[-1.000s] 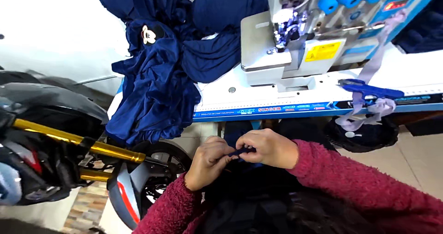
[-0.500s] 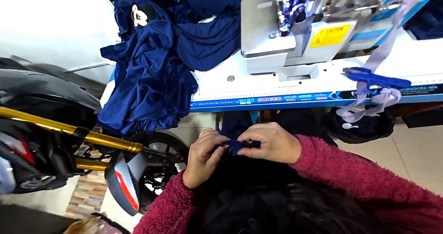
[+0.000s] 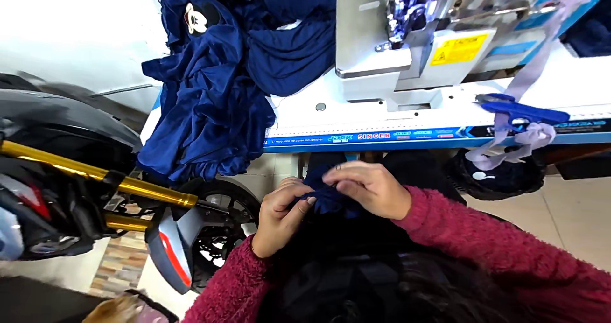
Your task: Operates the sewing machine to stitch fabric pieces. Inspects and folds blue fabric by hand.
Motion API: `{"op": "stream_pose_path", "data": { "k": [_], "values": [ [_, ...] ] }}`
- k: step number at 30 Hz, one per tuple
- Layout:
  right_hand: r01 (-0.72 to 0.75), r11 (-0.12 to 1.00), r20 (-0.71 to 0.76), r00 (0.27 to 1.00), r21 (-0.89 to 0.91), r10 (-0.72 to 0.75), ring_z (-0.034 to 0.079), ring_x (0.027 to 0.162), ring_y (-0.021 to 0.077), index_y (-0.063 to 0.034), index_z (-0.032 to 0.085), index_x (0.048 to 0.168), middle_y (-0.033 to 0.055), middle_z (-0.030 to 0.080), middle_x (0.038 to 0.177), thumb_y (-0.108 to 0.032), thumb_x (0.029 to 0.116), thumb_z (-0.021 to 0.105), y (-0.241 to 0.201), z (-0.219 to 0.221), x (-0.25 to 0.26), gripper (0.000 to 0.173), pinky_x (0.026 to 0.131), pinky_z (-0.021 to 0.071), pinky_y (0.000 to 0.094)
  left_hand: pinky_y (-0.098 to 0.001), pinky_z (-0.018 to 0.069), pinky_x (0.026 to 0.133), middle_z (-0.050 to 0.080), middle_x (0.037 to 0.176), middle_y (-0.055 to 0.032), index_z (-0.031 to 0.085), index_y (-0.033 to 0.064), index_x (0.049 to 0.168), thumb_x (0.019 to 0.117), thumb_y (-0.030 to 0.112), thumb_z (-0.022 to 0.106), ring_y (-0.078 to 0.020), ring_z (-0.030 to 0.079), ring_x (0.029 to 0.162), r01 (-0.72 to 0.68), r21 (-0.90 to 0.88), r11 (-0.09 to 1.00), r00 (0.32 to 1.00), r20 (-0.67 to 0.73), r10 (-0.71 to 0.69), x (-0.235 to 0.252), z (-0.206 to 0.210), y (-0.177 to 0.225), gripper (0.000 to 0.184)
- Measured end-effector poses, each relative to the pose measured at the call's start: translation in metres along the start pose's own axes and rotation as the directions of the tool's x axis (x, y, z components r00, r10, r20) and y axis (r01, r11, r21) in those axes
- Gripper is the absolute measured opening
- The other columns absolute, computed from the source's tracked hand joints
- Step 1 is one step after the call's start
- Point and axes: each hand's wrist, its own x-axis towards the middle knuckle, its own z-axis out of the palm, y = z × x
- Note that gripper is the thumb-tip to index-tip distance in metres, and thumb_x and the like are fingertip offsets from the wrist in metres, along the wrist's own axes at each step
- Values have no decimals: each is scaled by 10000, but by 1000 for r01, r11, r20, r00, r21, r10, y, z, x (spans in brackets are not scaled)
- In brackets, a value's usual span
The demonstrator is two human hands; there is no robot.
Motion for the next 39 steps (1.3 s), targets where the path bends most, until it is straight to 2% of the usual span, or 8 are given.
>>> {"op": "stream_pose_path", "data": {
  "k": [2, 4, 8, 12, 23, 31, 37, 39],
  "values": [
    [-131, 991, 24, 991, -3, 131, 629, 1224, 143, -81, 755, 1175, 94, 654, 1332, -357, 1048, 567, -1, -8, 10, 357, 1004, 556, 311, -406, 518, 1048, 739, 990, 1, 724, 66, 997, 1000, 153, 638, -134, 685, 1041, -15, 8, 1000, 1000, 24, 14, 1, -2, 1, 123],
    [-146, 989, 64, 988, 33, 144, 591, 1288, 159, -98, 761, 1169, 92, 628, 1375, -304, 1015, 625, -3, -15, 21, 291, 1048, 533, 326, -419, 507, 1064, 741, 984, -4, 724, 62, 993, 1005, 157, 634, -137, 688, 1037, -21, 10, 1000, 999, 47, 20, 3, -3, 2, 131],
    [-119, 978, 247, 966, 169, 74, 685, 1097, 76, -81, 785, 1070, 19, 745, 1148, -163, 989, 662, -14, -22, 36, 168, 958, 578, 262, -408, 530, 1027, 738, 1003, -14, 725, 56, 1018, 1006, 159, 635, -152, 685, 1049, -19, -7, 1000, 998, 59, 19, 4, -3, 0, 138],
    [-190, 958, 342, 933, 215, 109, 696, 901, 18, -61, 765, 1036, -7, 755, 975, -87, 951, 695, -14, -21, 41, 113, 810, 588, 196, -415, 522, 1044, 737, 993, -7, 719, 54, 1013, 1004, 140, 631, -137, 690, 1021, -19, -8, 1000, 998, 57, 19, 6, -3, 1, 123],
    [-74, 994, 145, 988, 86, 61, 677, 762, 7, -56, 709, 953, -6, 731, 891, -31, 859, 715, -23, -10, 18, 97, 690, 582, 163, -376, 520, 1034, 736, 1011, -2, 736, 63, 1009, 1000, 146, 633, -143, 668, 1080, -28, 61, 998, 999, 31, 26, 6, -2, 1, 132],
    [54, 998, 32, 998, -7, -54, 709, 912, 67, -51, 719, 891, 29, 744, 956, 12, 828, 649, -30, -3, 12, 113, 813, 605, 219, -375, 524, 1027, 727, 1041, -6, 743, 75, 1018, 1001, 170, 638, -160, 654, 1110, -61, 120, 991, 998, 14, 60, 7, -5, 6, 142],
    [197, 973, 67, 979, -120, -191, 702, 1020, 127, -39, 714, 954, 78, 735, 1017, -236, 846, 805, -28, 1, 10, 243, 910, 580, 243, -367, 535, 1007, 725, 1032, -10, 745, 73, 1000, 993, 168, 647, -166, 656, 1104, -30, 108, 994, 999, -7, 31, 6, -7, 6, 137],
    [249, 951, 36, 968, -183, -247, 711, 981, 143, -46, 705, 920, 79, 737, 977, -201, 873, 791, -25, 5, 9, 184, 892, 587, 255, -367, 539, 1003, 727, 1029, -11, 744, 71, 1001, 994, 169, 647, -166, 660, 1100, -21, 96, 995, 1000, -13, 23, 5, -7, 5, 138]
  ]
}}
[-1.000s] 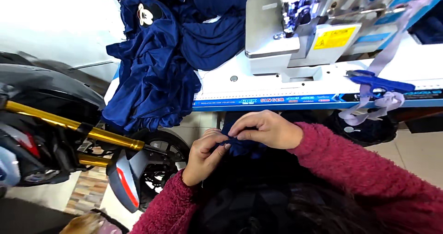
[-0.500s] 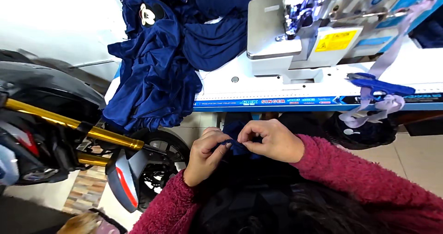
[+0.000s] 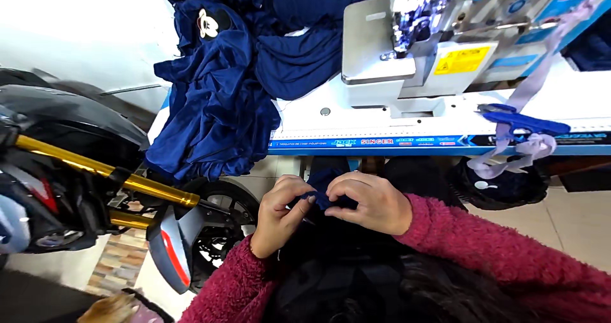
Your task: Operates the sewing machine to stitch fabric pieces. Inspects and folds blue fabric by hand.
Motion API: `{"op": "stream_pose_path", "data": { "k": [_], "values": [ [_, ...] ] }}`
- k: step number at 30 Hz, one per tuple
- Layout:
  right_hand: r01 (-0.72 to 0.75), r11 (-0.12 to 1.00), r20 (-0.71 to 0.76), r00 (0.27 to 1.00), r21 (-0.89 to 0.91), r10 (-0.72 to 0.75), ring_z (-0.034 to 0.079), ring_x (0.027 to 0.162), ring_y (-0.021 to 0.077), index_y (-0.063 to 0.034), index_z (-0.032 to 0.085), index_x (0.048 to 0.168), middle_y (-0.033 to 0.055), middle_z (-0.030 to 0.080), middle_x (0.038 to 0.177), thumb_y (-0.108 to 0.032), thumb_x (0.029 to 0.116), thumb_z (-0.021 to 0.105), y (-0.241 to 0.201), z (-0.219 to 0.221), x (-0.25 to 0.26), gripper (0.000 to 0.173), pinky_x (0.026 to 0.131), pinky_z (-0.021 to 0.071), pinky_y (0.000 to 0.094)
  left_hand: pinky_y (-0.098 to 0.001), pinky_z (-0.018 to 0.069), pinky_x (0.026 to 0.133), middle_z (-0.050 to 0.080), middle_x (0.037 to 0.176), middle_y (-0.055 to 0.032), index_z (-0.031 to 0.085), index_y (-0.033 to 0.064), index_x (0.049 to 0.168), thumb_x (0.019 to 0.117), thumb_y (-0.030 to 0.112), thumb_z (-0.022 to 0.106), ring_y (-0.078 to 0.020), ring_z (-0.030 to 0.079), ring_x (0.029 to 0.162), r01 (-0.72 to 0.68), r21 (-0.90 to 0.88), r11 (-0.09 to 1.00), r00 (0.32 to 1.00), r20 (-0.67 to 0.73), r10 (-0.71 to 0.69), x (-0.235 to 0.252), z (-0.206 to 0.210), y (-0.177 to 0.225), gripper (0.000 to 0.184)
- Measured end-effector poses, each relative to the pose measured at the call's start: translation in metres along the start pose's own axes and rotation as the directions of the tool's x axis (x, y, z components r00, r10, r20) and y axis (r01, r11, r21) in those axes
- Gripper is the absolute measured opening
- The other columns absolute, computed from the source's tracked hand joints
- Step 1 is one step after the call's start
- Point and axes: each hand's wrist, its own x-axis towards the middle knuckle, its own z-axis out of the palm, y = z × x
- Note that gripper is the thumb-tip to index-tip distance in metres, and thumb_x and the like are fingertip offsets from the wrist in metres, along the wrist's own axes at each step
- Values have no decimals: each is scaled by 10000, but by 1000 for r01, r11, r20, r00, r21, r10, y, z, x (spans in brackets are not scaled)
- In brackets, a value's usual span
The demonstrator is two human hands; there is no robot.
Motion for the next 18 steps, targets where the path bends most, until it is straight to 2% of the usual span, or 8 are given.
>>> {"op": "stream_pose_path", "data": {
  "k": [2, 6, 11, 14, 15, 18],
  "values": [
    [36, 999, -49, 998, -29, -37, 718, 932, 147, -37, 704, 886, 79, 738, 937, -117, 891, 745, 2, 3, 0, 89, 864, 598, 265, -363, 545, 994, 726, 1027, -7, 744, 78, 1002, 997, 182, 649, -162, 661, 1098, 3, -8, 1000, 1000, -11, -3, 0, 1, -2, 142],
    [5, 997, -112, 994, -79, -14, 730, 895, 127, -46, 725, 871, 61, 757, 909, -100, 890, 712, 2, 5, 0, 59, 833, 604, 257, -369, 545, 998, 728, 1035, 2, 748, 98, 1014, 1000, 198, 657, -160, 663, 1099, 2, -43, 999, 1000, -30, -3, -1, 0, -5, 136],
    [-164, 986, -142, 977, -16, 160, 704, 860, 57, -58, 720, 958, 17, 742, 915, -131, 887, 732, 0, 5, 1, 102, 803, 596, 207, -373, 532, 1019, 734, 1045, 15, 749, 111, 1023, 998, 175, 653, -147, 665, 1097, -83, 48, 995, 994, -61, 86, -3, 3, -5, 118],
    [-234, 972, -68, 970, -2, 233, 699, 888, 46, -52, 732, 1105, 8, 739, 955, -120, 909, 706, 1, 6, 3, 209, 827, 595, 199, -386, 531, 1018, 744, 1050, 19, 749, 125, 1059, 1009, 193, 633, -130, 680, 1066, -127, 192, 973, 987, -71, 143, -6, 5, -7, 143],
    [-238, 971, -34, 971, -3, 238, 695, 905, 53, -58, 744, 1116, 12, 737, 970, -119, 929, 682, 3, 7, 3, 206, 833, 589, 199, -385, 535, 1005, 750, 1040, 14, 749, 118, 1064, 1011, 183, 625, -124, 688, 1042, -136, 237, 962, 985, -75, 158, -6, 7, -7, 149],
    [-243, 969, 41, 969, 32, 242, 696, 930, 58, -63, 765, 1026, 26, 735, 983, -155, 988, 638, 7, 7, 4, 161, 839, 583, 193, -369, 565, 975, 753, 1005, 8, 730, 104, 1065, 1023, 162, 600, -107, 705, 987, -112, 296, 949, 983, -105, 148, -5, 11, -4, 149]
  ]
}}
